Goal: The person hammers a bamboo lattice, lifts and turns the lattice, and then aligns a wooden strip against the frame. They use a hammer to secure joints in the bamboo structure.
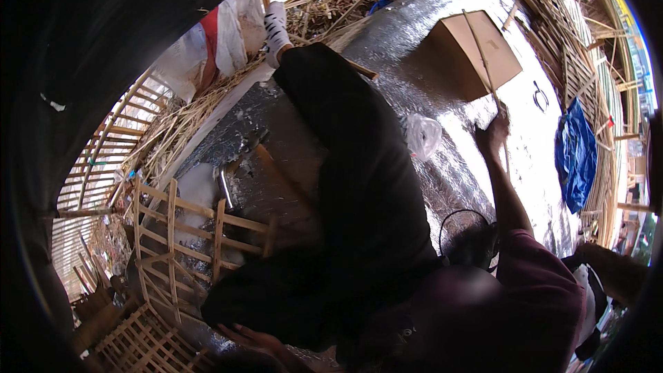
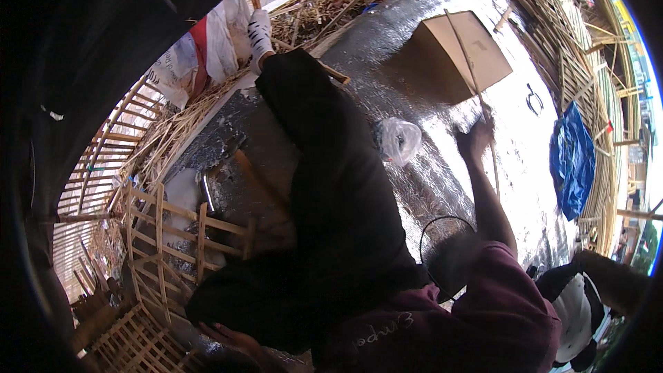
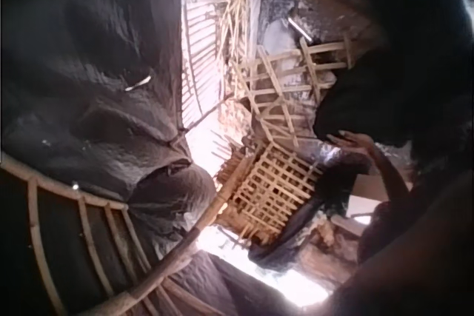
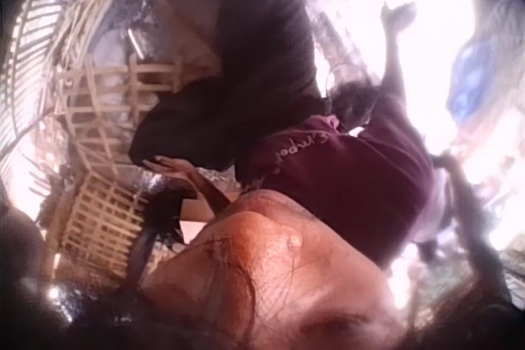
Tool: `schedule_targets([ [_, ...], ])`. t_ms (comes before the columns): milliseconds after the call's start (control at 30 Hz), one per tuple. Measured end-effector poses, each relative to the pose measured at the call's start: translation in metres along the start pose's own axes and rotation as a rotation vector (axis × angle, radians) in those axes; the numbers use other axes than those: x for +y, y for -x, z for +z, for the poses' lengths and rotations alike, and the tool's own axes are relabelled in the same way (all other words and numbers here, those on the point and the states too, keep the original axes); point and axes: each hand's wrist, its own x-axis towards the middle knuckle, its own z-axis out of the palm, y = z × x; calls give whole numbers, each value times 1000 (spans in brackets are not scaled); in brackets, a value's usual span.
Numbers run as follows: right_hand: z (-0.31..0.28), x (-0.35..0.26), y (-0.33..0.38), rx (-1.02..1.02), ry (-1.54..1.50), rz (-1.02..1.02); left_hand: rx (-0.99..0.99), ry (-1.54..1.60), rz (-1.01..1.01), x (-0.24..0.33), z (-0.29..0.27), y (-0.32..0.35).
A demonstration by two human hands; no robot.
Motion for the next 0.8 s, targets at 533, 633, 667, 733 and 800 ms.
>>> schedule_targets([
  [533, -146, -114, -16, -933, -1639, 445, -13, -413, 168, 42, -1, 7],
  [633, -178, -173, -23, -1071, -1859, 389, 22, -434, 194, 70, -6, 15],
  [667, -187, -191, -24, -1108, -1919, 414, 21, -457, 200, 73, -6, 17],
  [733, -211, -234, -17, -1150, -1991, 398, 18, -439, 186, 64, -6, 22],
  [800, -221, -283, 5, -1201, -2100, 450, 8, -402, 156, 62, 0, 30],
])
